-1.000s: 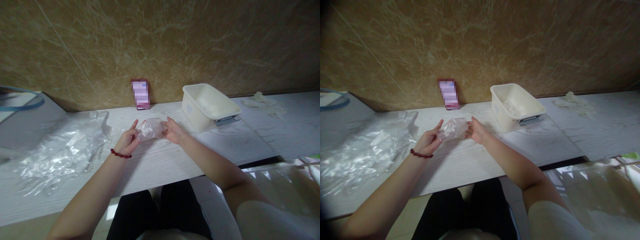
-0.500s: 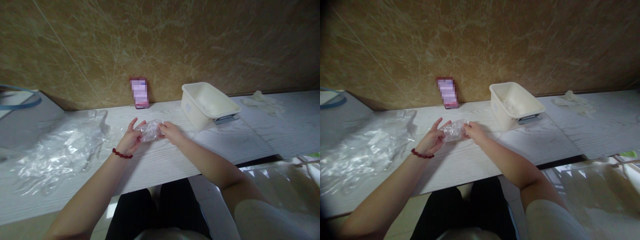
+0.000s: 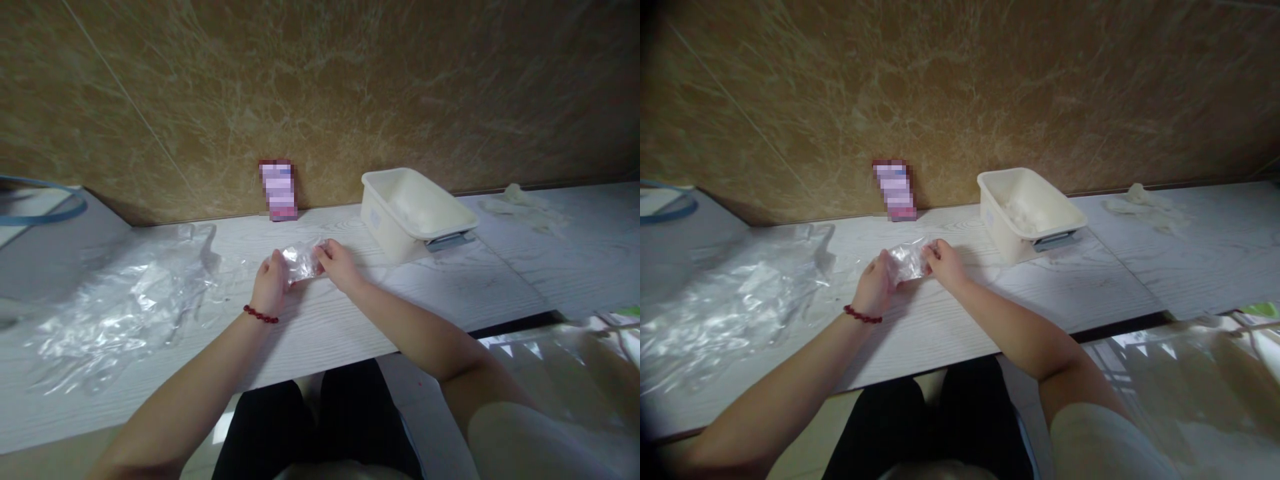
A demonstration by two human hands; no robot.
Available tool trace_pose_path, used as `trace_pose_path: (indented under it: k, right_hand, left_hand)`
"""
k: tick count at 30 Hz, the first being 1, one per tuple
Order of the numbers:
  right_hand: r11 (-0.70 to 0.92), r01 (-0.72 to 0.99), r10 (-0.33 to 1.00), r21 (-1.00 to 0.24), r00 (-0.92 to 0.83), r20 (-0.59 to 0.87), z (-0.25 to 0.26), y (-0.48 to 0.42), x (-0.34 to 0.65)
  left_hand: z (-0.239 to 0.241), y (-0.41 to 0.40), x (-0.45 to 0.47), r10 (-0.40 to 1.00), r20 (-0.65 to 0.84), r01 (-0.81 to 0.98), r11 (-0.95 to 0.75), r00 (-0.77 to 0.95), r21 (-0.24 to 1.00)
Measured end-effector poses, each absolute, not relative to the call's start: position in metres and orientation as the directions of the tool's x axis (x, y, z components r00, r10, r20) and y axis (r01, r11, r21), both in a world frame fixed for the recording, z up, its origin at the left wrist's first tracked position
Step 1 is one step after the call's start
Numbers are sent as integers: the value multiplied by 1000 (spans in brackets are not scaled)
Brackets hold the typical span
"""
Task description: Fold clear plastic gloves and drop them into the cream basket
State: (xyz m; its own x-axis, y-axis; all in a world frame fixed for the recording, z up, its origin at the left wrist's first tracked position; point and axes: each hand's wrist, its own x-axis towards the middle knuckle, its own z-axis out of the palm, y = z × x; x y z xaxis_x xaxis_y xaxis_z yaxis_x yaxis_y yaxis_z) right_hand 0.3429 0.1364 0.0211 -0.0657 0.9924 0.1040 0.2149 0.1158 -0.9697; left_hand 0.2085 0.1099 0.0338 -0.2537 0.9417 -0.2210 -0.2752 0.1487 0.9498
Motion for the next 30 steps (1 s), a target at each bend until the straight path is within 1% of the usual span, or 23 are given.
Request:
trace_pose_path:
  k: [2,3,5,6,8,12,18,21,25,30]
  right_hand:
    - [98,194,994,-976,-62,88,21,135,339]
    - [83,178,996,-980,-47,76,20,135,338]
    - [46,143,999,-989,10,48,20,137,336]
    - [28,134,999,-991,42,34,20,138,335]
    - [3,152,997,-988,82,16,21,140,335]
    - [36,252,994,-967,93,61,23,142,337]
    - [147,354,980,-923,72,183,34,138,339]
    - [179,383,973,-906,65,220,37,138,340]
    - [203,401,968,-893,54,244,37,140,342]
    - [194,379,971,-905,55,231,34,143,343]
  left_hand:
    - [27,116,207,923,-48,-57,29,-381,998]
    - [24,119,206,912,43,65,-18,-407,998]
    - [21,124,204,894,200,284,-86,-400,955]
    - [21,126,203,891,253,358,-111,-378,927]
    - [20,127,204,883,314,426,-150,-348,892]
    - [19,129,205,869,327,394,-171,-372,903]
    - [15,134,206,856,241,208,-161,-457,965]
    - [15,134,207,842,229,162,-171,-489,972]
    - [16,134,207,844,230,165,-170,-485,972]
    - [13,136,202,861,244,235,-150,-447,960]
